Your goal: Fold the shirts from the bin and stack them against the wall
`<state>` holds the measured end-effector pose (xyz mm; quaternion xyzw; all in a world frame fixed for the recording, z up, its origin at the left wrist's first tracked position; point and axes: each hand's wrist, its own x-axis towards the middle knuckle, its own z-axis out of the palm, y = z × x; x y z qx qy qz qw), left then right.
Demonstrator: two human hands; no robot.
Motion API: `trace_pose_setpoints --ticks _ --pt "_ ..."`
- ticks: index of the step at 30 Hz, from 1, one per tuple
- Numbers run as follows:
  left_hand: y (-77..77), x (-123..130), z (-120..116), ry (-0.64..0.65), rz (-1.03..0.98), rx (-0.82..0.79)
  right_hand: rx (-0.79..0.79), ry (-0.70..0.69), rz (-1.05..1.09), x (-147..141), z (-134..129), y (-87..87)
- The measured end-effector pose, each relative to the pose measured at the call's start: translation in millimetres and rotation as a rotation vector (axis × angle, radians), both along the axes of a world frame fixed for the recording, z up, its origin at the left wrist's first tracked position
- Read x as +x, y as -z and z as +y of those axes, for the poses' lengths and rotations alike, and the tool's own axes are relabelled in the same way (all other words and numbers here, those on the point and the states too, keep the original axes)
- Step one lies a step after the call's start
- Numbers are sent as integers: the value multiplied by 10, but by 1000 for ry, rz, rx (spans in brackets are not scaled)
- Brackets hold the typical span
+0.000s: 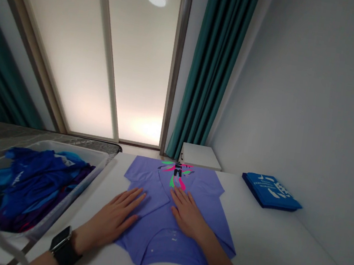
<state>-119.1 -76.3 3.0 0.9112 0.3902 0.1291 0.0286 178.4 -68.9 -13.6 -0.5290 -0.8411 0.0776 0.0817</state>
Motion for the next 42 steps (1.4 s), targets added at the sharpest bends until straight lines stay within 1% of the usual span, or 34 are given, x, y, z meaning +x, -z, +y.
trace_pose_setpoints --ticks 2,4,6,8,10,13,15,17,19,21,24,26,31,34,39,42 --pt "40 -7 43 36 35 -27 -27 -51 -2 -31 -24 -22" --pt "76 -69 87 46 42 -53 -55 -70 -16 -43 -41 -35" --pt "94 -166 122 32 40 -93 -76 -66 -28 -43 -48 -33" --pt "79 -263 126 -5 28 -143 -82 -64 -30 -34 -42 -15" --pt "25 -330 84 -35 -15 -166 -74 -74 -22 -21 -27 5" --pt "-104 -354 -64 -40 -105 -144 -50 -77 -5 -19 -19 -13" --pt "-184 -339 -190 -63 -120 -132 -24 -71 16 -64 -58 -82" --pt "-227 -326 -306 -97 -91 -132 4 -88 58 -165 -152 -183" --pt "-219 -323 -391 -103 -54 -135 8 -154 130 -313 -296 -277" --pt "-169 -328 -441 -98 -37 -131 -21 -266 206 -471 -459 -331" --pt "-78 -326 -471 -119 -36 -99 -73 -454 220 -640 -665 -314" --pt "-37 -313 -476 -137 -39 -83 -89 -498 195 -682 -750 -262" --pt "-20 -278 -489 -157 -46 -92 -34 -405 158 -665 -812 -118" --pt "-35 -281 -501 -161 -51 -107 20 -394 191 -657 -798 -57" --pt "-72 -316 -516 -133 -57 -119 23 -316 378 -641 -791 -33" --pt "-92 -337 -512 -123 -54 -131 35 -352 386 -628 -805 -42"
